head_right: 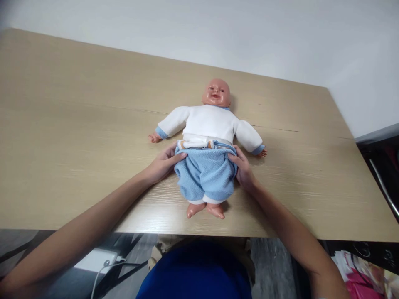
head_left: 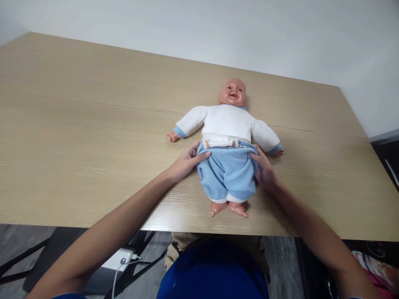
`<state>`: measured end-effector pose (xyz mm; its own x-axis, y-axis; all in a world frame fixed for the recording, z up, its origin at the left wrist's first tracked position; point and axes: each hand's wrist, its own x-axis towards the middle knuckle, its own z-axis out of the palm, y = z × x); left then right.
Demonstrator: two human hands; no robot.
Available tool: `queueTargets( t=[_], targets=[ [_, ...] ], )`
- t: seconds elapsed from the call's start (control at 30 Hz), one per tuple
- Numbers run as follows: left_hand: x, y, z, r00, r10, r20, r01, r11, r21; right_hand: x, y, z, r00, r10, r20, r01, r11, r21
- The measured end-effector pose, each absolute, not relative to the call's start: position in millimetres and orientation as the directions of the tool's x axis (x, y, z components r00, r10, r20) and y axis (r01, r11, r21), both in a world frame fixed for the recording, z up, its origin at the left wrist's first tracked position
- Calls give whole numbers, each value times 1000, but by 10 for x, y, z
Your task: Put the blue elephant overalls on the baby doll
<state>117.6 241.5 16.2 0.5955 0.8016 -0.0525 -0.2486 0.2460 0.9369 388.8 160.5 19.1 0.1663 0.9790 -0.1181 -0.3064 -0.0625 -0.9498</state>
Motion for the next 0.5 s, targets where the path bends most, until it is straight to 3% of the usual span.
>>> queueTargets(
  t=[0.07,0.13,0.2,0.27,0.37,0.5],
  targets=[
    [1102,2439,234,591,806,-15,-206,170,964,3939,1578,246,160,984,-73,-269,-28,-963],
    [1044,2462,318,533,840,104,-121,-46,992,3987,1565,327,134,991,-12,-195,15,-981],
    [1022,2495,392,491,831,261,5,-302,953,4014,1585,419,110,992,65,-84,74,-994],
    [1050,2544,433,514,793,328,75,-422,903,4009,1642,488,119,982,147,11,147,-989],
    [1171,2643,400,544,811,213,8,-259,966,3958,1776,489,217,955,200,43,195,-980],
    [1357,2777,285,460,883,94,-121,-42,992,3938,1944,308,267,959,99,-3,103,-995]
  ],
)
